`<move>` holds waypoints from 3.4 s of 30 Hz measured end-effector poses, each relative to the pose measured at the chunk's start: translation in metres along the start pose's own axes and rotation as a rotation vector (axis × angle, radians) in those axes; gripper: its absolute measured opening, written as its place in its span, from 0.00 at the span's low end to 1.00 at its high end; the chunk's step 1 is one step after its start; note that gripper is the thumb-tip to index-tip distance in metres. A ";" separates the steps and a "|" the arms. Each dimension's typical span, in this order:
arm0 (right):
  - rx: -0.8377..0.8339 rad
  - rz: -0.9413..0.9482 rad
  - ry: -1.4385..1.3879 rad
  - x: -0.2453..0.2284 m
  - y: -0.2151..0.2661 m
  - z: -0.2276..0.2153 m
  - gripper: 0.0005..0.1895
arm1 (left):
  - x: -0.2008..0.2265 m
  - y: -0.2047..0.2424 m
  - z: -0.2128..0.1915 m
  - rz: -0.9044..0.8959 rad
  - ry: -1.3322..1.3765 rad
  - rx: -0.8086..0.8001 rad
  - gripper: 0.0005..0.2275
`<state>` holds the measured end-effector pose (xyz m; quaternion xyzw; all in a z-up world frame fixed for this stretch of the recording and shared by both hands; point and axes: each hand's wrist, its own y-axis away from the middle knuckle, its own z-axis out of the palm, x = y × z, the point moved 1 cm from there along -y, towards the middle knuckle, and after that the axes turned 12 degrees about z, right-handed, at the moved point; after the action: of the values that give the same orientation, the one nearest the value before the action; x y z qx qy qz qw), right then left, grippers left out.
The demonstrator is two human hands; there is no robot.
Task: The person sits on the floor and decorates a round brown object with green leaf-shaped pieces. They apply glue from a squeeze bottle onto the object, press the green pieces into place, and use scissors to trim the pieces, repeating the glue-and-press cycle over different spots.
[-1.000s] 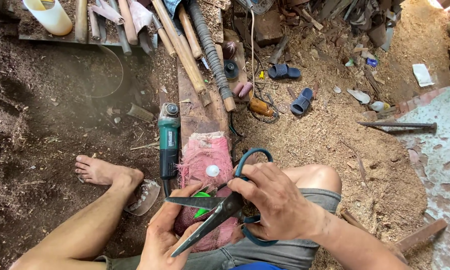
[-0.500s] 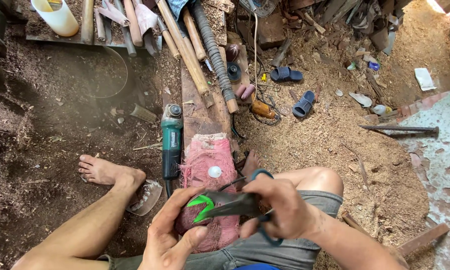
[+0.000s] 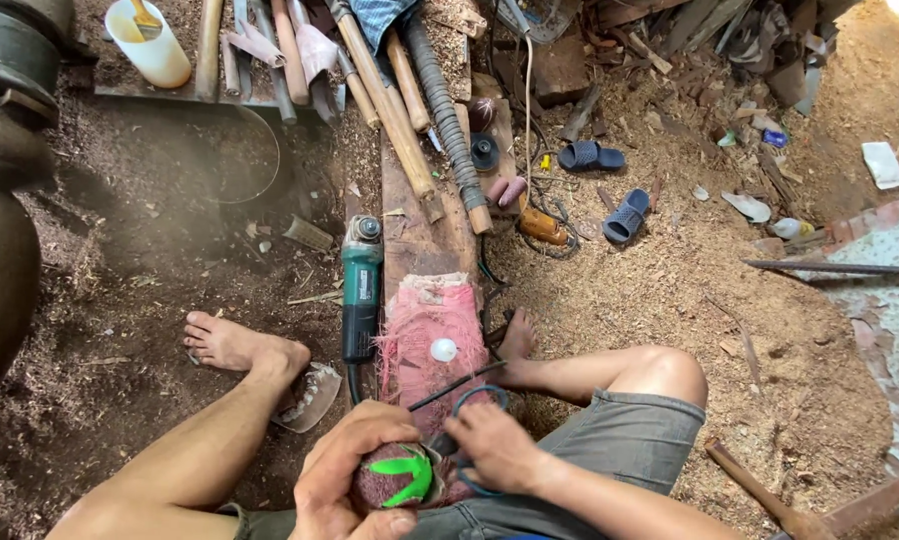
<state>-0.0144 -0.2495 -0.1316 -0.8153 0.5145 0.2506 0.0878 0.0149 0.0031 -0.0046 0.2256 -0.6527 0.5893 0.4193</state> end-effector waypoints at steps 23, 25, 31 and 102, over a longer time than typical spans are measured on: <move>-0.120 0.132 0.073 -0.018 -0.005 0.000 0.35 | 0.011 -0.016 0.007 0.119 -0.072 0.189 0.19; -0.035 0.140 -0.006 -0.018 -0.003 -0.011 0.33 | 0.009 -0.020 0.003 0.172 -0.076 0.099 0.20; 0.212 0.212 -0.115 0.007 -0.003 -0.014 0.24 | 0.015 -0.017 0.004 0.116 -0.056 0.151 0.19; 0.314 -0.158 -0.613 -0.079 0.020 -0.203 0.26 | 0.053 -0.036 -0.023 0.590 -0.996 -0.221 0.13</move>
<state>0.0052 -0.2776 0.0848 -0.7161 0.4317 0.3939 0.3816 0.0209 0.0285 0.0585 0.2389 -0.8637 0.4328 -0.0984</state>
